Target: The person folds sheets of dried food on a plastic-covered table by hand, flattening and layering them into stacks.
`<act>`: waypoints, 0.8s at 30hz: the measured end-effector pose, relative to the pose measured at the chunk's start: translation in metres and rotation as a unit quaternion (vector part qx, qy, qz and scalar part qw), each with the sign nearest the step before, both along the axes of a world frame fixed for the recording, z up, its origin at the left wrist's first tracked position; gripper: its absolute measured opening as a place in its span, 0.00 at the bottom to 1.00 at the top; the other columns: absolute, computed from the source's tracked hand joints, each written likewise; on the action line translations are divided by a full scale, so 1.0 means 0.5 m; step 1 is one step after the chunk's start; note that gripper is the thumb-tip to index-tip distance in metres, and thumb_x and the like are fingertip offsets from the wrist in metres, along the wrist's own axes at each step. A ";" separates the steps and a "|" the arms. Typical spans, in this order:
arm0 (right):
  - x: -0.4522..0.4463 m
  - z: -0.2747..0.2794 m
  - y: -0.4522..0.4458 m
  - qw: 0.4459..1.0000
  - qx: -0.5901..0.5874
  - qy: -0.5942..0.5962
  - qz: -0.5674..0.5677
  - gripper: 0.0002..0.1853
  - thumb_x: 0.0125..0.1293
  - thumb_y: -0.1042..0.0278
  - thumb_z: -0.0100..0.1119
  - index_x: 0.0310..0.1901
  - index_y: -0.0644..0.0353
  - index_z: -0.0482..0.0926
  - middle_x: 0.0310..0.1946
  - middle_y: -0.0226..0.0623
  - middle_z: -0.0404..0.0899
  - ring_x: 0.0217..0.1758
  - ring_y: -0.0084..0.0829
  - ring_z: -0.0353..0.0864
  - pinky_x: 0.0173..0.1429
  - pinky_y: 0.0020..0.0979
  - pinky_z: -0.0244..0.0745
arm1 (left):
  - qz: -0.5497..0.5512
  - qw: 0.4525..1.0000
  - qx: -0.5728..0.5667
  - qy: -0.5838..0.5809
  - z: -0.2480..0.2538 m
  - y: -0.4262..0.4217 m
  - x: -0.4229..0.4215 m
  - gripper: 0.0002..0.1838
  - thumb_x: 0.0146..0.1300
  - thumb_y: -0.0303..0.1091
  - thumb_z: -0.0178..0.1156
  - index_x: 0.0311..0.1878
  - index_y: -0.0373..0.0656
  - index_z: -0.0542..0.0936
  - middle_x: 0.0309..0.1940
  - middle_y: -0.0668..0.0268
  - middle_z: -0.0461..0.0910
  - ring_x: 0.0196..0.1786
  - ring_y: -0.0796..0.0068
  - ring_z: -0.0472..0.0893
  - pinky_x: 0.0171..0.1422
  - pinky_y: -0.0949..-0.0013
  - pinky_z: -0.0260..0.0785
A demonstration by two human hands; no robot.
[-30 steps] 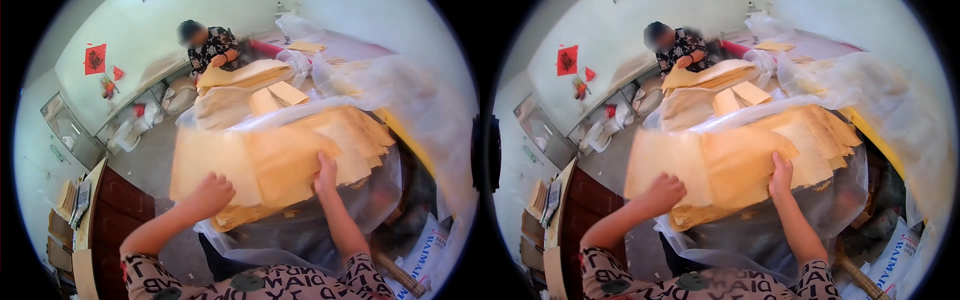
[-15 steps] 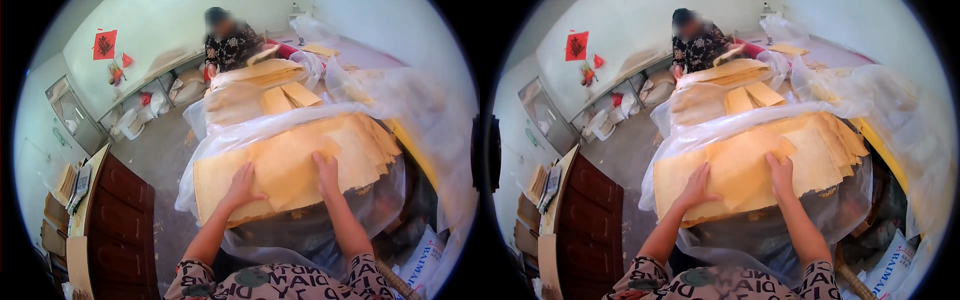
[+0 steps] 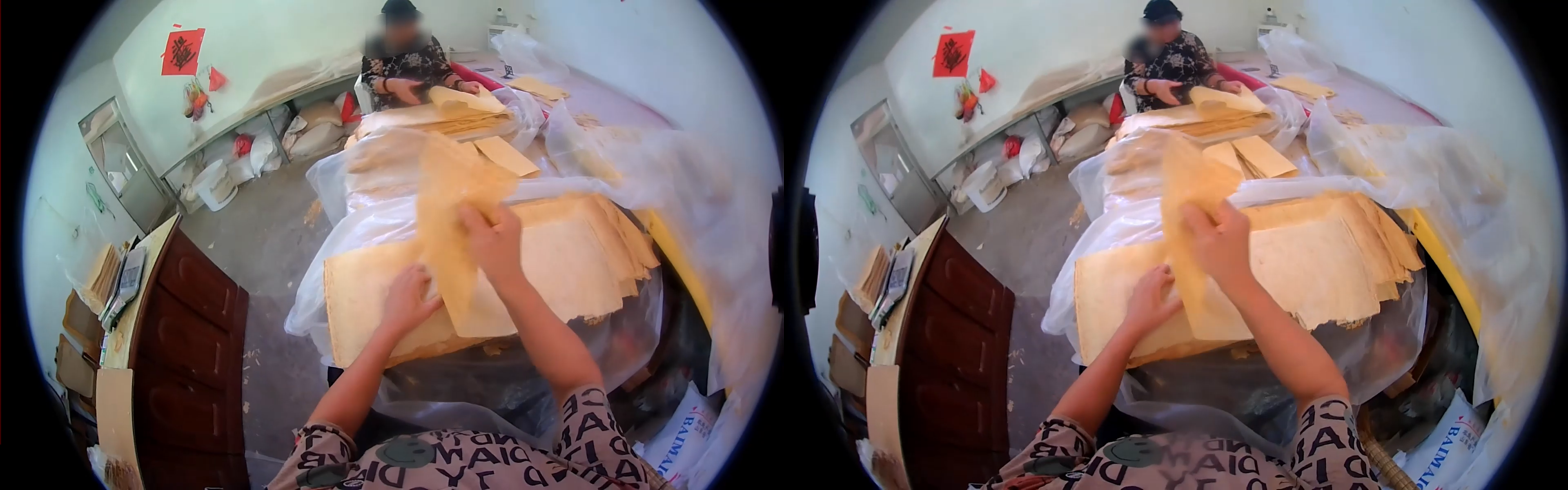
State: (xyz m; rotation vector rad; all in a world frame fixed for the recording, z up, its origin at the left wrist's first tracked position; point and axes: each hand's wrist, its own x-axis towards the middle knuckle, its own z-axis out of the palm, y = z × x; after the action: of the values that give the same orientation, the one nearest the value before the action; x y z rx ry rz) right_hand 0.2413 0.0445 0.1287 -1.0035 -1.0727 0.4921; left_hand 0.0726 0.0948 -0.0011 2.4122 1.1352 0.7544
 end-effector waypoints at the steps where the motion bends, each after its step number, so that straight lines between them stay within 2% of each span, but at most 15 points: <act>1: 0.010 -0.001 0.003 1.000 -0.001 -0.005 0.003 0.08 0.63 0.68 0.60 0.37 0.65 0.80 0.28 0.29 0.80 0.29 0.19 0.76 0.33 0.24 0.71 | 0.003 1.000 -0.001 -0.005 -0.003 -0.001 0.001 0.33 0.52 0.46 0.67 0.59 0.39 0.72 0.66 0.54 0.65 0.69 0.47 0.61 0.71 0.53 0.55; 3: 0.050 -0.012 0.000 0.993 0.036 0.114 0.005 0.08 0.64 0.70 0.60 0.41 0.64 0.79 0.34 0.30 0.81 0.35 0.19 0.77 0.40 0.23 0.72 | -0.019 0.997 0.075 0.002 -0.010 -0.013 -0.001 0.26 0.54 0.43 0.65 0.57 0.48 0.76 0.63 0.58 0.69 0.68 0.48 0.62 0.70 0.53 0.56; 4: 0.062 -0.019 -0.006 0.993 0.031 0.110 0.005 0.08 0.64 0.70 0.60 0.41 0.64 0.79 0.34 0.30 0.81 0.35 0.19 0.77 0.40 0.23 0.72 | -0.018 0.997 0.070 -0.002 -0.018 -0.015 0.000 0.26 0.54 0.43 0.65 0.57 0.48 0.76 0.63 0.58 0.69 0.68 0.48 0.62 0.70 0.53 0.56; 6: 0.085 -0.028 -0.017 0.987 0.082 0.134 -0.036 0.11 0.65 0.71 0.59 0.47 0.65 0.77 0.41 0.31 0.80 0.43 0.20 0.77 0.48 0.23 0.71 | -0.013 0.991 0.131 -0.014 -0.034 -0.008 0.005 0.24 0.54 0.46 0.66 0.54 0.52 0.78 0.62 0.63 0.70 0.66 0.52 0.65 0.68 0.52 0.56; 9: 0.117 -0.051 -0.032 0.983 0.079 0.161 -0.043 0.14 0.66 0.71 0.58 0.50 0.68 0.76 0.45 0.33 0.80 0.47 0.22 0.77 0.53 0.24 0.70 | -0.021 0.994 0.105 -0.026 -0.039 0.003 0.006 0.22 0.53 0.45 0.66 0.52 0.54 0.80 0.61 0.64 0.71 0.66 0.54 0.64 0.69 0.51 0.53; 13: 0.120 -0.067 -0.037 0.971 0.110 0.206 -0.047 0.13 0.66 0.71 0.59 0.49 0.68 0.76 0.44 0.34 0.80 0.46 0.23 0.77 0.53 0.25 0.70 | -0.017 0.997 0.065 -0.020 -0.011 -0.006 0.037 0.20 0.51 0.44 0.67 0.49 0.56 0.81 0.60 0.67 0.72 0.66 0.56 0.64 0.68 0.47 0.52; 15: 0.112 -0.057 -0.046 0.972 0.102 0.193 -0.089 0.14 0.65 0.72 0.59 0.50 0.68 0.75 0.45 0.35 0.79 0.47 0.24 0.77 0.53 0.26 0.71 | 0.014 0.996 0.061 0.056 -0.002 -0.016 0.050 0.20 0.52 0.42 0.66 0.51 0.60 0.80 0.62 0.67 0.71 0.67 0.57 0.64 0.66 0.45 0.52; 16: 0.127 -0.048 -0.052 0.971 0.104 0.195 -0.092 0.14 0.65 0.72 0.59 0.50 0.68 0.75 0.45 0.35 0.79 0.47 0.24 0.77 0.53 0.26 0.71 | 0.011 0.996 0.063 0.058 -0.012 -0.013 0.052 0.20 0.52 0.42 0.66 0.51 0.60 0.80 0.62 0.67 0.71 0.67 0.57 0.64 0.66 0.45 0.52; 18: 0.190 -0.034 -0.073 0.957 0.098 0.215 -0.169 0.16 0.65 0.72 0.59 0.52 0.68 0.74 0.47 0.36 0.78 0.49 0.26 0.77 0.53 0.27 0.72 | 0.034 0.984 0.170 0.034 -0.050 -0.016 0.050 0.19 0.55 0.43 0.64 0.52 0.61 0.80 0.62 0.68 0.70 0.67 0.57 0.64 0.65 0.41 0.51; 19: 0.222 -0.036 -0.086 0.957 0.098 0.215 -0.171 0.16 0.65 0.72 0.59 0.52 0.68 0.74 0.47 0.36 0.78 0.49 0.26 0.77 0.53 0.27 0.72 | 0.031 0.984 0.170 0.034 -0.057 -0.021 0.048 0.19 0.55 0.43 0.64 0.52 0.61 0.80 0.62 0.68 0.70 0.67 0.57 0.64 0.65 0.41 0.51; 21: 0.298 -0.029 -0.110 0.928 0.145 0.301 -0.165 0.17 0.65 0.71 0.59 0.54 0.68 0.73 0.50 0.37 0.77 0.50 0.27 0.76 0.53 0.27 0.73 | 0.026 0.982 0.175 0.072 -0.055 -0.017 0.049 0.20 0.57 0.44 0.62 0.54 0.62 0.79 0.63 0.67 0.70 0.68 0.56 0.62 0.67 0.39 0.49; 24: 0.393 -0.098 -0.136 0.918 0.205 0.251 -0.227 0.17 0.65 0.71 0.59 0.54 0.67 0.73 0.51 0.38 0.77 0.51 0.28 0.77 0.53 0.28 0.73 | 0.026 0.981 0.171 0.089 -0.050 -0.018 0.048 0.22 0.56 0.46 0.62 0.55 0.62 0.78 0.63 0.68 0.69 0.68 0.55 0.61 0.66 0.37 0.49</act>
State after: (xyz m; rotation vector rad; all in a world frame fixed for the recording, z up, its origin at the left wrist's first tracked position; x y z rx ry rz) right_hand 0.4381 -0.0237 0.0795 -0.6643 -0.4267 0.1159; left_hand 0.0964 0.0861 -0.0263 2.7925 1.2248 0.8211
